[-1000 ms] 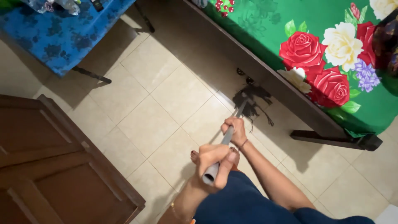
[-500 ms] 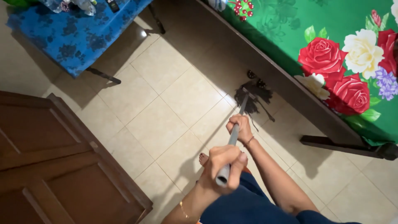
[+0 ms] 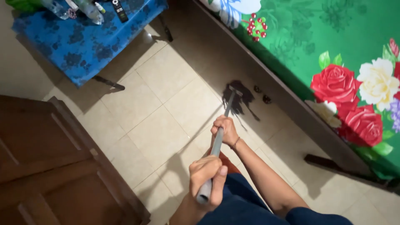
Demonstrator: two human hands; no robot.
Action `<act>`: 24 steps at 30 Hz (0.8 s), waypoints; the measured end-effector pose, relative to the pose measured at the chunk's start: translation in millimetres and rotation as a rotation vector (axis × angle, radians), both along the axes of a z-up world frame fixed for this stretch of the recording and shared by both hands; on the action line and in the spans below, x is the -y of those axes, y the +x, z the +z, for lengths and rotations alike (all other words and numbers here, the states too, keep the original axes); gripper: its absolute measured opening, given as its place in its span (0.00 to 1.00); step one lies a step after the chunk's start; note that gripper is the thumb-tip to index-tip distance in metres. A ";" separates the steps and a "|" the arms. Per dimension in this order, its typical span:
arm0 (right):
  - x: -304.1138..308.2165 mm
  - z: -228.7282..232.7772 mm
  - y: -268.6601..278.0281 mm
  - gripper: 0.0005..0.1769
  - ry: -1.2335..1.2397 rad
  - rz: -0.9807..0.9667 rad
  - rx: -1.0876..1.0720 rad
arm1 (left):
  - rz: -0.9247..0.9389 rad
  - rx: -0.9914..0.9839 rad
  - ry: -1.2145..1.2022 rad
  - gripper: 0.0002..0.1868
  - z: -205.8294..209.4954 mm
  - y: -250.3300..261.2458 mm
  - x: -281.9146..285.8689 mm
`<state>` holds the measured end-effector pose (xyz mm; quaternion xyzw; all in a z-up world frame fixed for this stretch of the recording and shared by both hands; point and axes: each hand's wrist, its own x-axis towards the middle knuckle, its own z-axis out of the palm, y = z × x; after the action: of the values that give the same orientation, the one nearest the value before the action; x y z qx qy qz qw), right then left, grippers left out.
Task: Mopping the tiled floor in a bedroom area using a traditional mop.
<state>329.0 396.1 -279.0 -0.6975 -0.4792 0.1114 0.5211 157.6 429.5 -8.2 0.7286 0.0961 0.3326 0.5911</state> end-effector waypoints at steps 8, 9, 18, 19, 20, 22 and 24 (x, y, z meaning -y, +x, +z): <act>-75.1 -17.6 120.5 0.07 0.011 -0.010 0.116 | 0.046 -0.015 0.088 0.15 -47.4 107.8 -52.8; -75.5 -12.3 118.6 0.09 0.007 -0.033 0.092 | 0.029 -0.023 0.073 0.14 -34.1 109.7 -58.9; -119.3 30.6 107.2 0.13 0.011 -0.069 0.006 | -0.025 0.025 -0.042 0.10 27.0 127.4 -119.6; -132.0 28.8 117.3 0.12 -0.009 -0.043 0.018 | 0.029 0.047 -0.035 0.10 20.9 131.6 -127.3; -136.5 15.9 131.8 0.12 -0.006 -0.039 0.018 | 0.032 0.047 -0.032 0.10 9.0 136.5 -130.0; -141.2 -11.3 154.4 0.12 -0.057 -0.004 0.080 | 0.064 -0.125 -0.099 0.11 -15.2 141.7 -134.4; -142.8 -8.9 154.8 0.12 -0.080 -0.034 0.077 | 0.098 -0.091 -0.062 0.11 -26.1 144.2 -135.6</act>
<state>483.8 538.9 -287.9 -0.7295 -0.4822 0.0947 0.4758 301.8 565.1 -34.4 0.7185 0.1685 0.3244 0.5916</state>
